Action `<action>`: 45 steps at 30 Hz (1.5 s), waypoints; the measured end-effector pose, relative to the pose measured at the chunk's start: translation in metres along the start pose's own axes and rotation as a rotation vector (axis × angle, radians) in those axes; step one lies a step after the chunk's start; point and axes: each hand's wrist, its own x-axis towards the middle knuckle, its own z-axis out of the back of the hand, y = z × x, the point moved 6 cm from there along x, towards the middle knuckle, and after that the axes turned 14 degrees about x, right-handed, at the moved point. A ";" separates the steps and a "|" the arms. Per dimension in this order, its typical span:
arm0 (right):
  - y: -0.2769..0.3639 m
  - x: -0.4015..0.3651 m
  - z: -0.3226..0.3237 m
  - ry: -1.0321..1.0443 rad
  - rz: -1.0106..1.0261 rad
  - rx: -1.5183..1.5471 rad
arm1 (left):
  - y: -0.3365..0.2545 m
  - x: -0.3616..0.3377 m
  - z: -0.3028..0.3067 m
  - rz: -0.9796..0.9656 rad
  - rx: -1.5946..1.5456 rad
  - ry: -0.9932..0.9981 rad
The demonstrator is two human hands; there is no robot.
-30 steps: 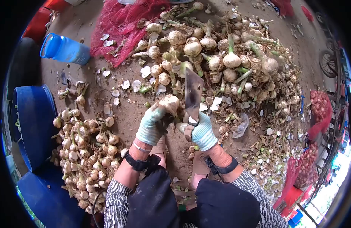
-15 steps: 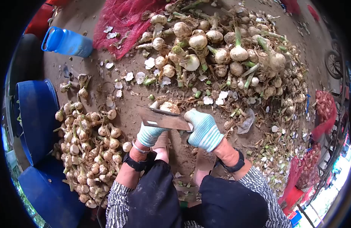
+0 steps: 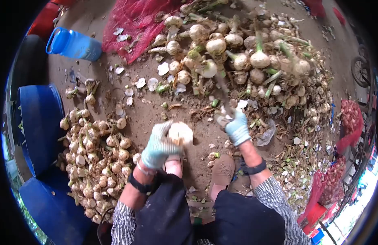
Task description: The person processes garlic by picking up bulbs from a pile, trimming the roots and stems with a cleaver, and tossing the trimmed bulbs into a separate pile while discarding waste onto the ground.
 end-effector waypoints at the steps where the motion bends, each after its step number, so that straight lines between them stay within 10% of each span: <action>1: 0.012 -0.013 -0.007 0.041 -0.056 0.199 | 0.014 0.002 0.008 0.065 0.015 -0.012; 3: 0.026 -0.031 -0.032 0.122 -0.374 0.701 | 0.038 0.012 0.007 0.154 0.007 -0.007; 4: 0.029 -0.032 -0.043 0.207 -0.256 0.734 | 0.010 0.015 0.003 -0.165 0.499 -0.082; 8: 0.053 -0.031 -0.057 0.298 -0.247 0.434 | -0.007 0.010 -0.011 0.030 1.235 -0.229; 12: 0.074 -0.029 -0.060 0.297 0.068 0.315 | 0.043 0.007 -0.005 0.217 -0.049 0.042; 15: 0.097 -0.037 -0.047 0.289 0.125 0.225 | 0.054 0.002 0.007 0.268 -0.823 -0.163; 26: 0.036 -0.027 -0.051 0.317 0.250 -0.278 | 0.047 0.003 0.019 0.179 -0.805 -0.137; 28: -0.004 -0.024 -0.043 0.262 -0.138 -0.101 | 0.037 -0.006 0.032 0.061 -0.738 -0.206; 32: 0.018 0.011 -0.026 0.116 -0.039 0.461 | 0.039 -0.092 0.118 0.263 -0.165 -0.630; 36: 0.118 0.052 -0.032 0.185 0.118 0.580 | -0.003 -0.222 0.216 0.951 1.797 -0.556; 38: 0.112 0.108 -0.058 0.339 0.065 0.953 | -0.020 -0.245 0.227 0.846 1.942 -0.778; 40: 0.107 0.133 -0.063 0.262 0.016 0.526 | 0.012 -0.227 0.233 0.324 1.332 -0.894; 42: 0.119 0.105 -0.058 0.199 -0.128 0.331 | 0.008 -0.141 0.163 0.390 0.350 -0.649; 45: 0.085 0.061 -0.067 0.413 -0.170 0.860 | 0.055 -0.040 0.081 0.288 -0.512 -0.296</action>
